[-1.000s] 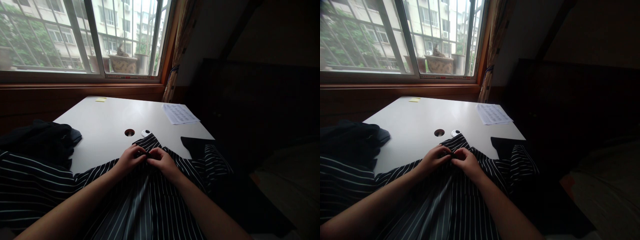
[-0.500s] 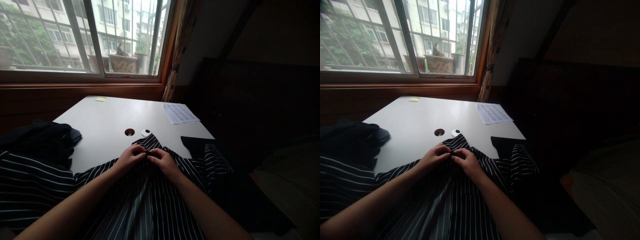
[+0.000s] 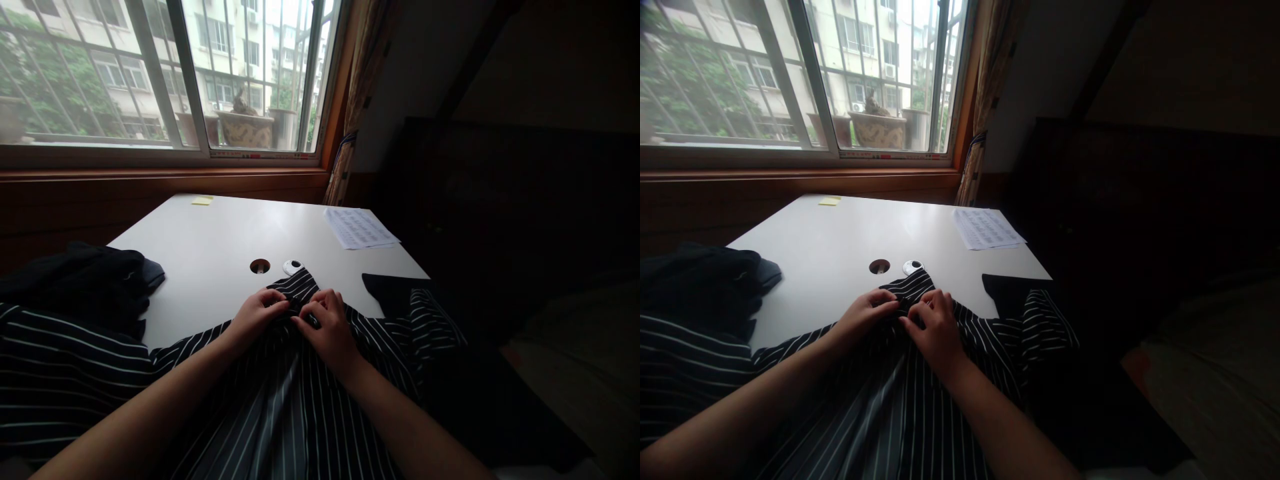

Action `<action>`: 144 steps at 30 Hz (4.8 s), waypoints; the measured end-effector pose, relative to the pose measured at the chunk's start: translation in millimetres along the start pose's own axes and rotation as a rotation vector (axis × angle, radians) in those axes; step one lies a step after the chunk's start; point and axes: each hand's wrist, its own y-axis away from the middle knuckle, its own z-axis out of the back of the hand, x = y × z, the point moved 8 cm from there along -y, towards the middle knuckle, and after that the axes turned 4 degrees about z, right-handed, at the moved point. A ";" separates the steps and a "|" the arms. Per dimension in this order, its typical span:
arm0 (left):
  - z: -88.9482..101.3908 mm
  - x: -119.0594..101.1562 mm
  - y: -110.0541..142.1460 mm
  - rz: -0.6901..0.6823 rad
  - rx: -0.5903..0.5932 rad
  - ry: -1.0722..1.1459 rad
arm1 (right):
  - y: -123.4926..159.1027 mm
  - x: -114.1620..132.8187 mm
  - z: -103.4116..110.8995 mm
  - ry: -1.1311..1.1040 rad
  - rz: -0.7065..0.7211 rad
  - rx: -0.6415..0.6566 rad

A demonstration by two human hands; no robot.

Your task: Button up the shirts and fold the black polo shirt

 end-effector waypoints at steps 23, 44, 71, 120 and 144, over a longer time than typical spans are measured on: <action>8.2 -20.9 15.5 -0.264 -0.247 -0.137 | 1.2 6.6 -9.7 -0.206 0.031 0.092; -3.5 -12.1 1.3 -0.228 -0.028 -0.239 | 1.2 -0.6 -17.4 -0.088 0.028 0.149; -11.6 -3.0 -7.2 -0.152 0.259 -0.317 | 0.8 -1.1 -16.6 0.039 0.112 0.172; -12.3 -18.2 -1.2 -0.266 0.391 -0.357 | 2.5 -28.2 -26.1 -0.364 -0.206 0.224; -9.6 -15.4 1.0 -0.333 0.164 -0.355 | -0.5 -23.4 -19.6 -0.326 -0.193 0.180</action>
